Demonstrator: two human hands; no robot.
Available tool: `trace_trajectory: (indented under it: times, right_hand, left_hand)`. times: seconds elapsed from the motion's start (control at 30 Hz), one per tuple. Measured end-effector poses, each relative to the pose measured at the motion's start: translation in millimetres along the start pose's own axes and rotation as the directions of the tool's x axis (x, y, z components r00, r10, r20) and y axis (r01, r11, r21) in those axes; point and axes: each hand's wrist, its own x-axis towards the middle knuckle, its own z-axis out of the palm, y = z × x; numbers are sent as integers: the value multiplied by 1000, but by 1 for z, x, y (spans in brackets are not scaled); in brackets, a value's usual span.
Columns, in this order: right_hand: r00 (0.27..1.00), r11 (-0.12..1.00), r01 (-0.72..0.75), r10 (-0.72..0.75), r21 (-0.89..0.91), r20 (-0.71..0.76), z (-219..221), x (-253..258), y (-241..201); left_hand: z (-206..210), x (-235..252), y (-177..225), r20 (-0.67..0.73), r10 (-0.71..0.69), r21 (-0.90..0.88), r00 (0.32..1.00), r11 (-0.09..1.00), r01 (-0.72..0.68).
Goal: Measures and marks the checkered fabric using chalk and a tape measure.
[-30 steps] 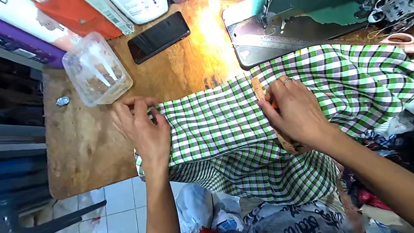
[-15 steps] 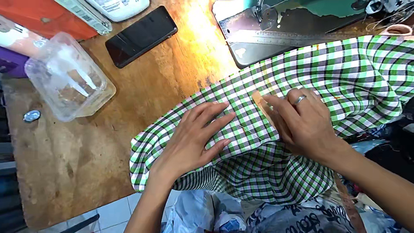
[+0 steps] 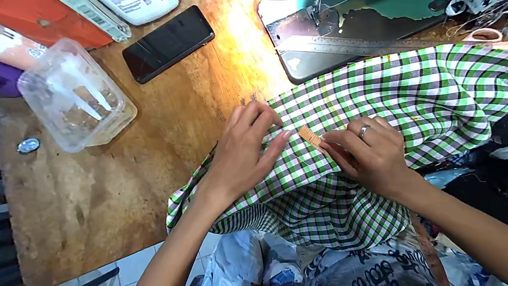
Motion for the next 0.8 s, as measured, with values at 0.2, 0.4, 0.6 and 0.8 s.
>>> trace_trajectory:
  times: [0.2, 0.4, 0.6, 0.8]
  right_hand:
    - [999, 1000, -3, 4, -21, 40, 0, 5, -3]
    - [997, 999, 0, 4, -48, 79, -5, 6, -7]
    - [992, 995, -32, 20, 93, 124, -15, 2, -18]
    - [916, 809, -367, 229, 460, 328, -25, 9, -68]
  left_hand:
    - [22, 20, 6, -26, 22, -109, 999, 994, -25]
    - [14, 20, -4, 51, 7, -406, 999, 914, 14]
    - [-6, 14, -29, 88, 59, -687, 994, 726, 17]
    - [-9, 10, -32, 75, -4, -546, 997, 837, 44]
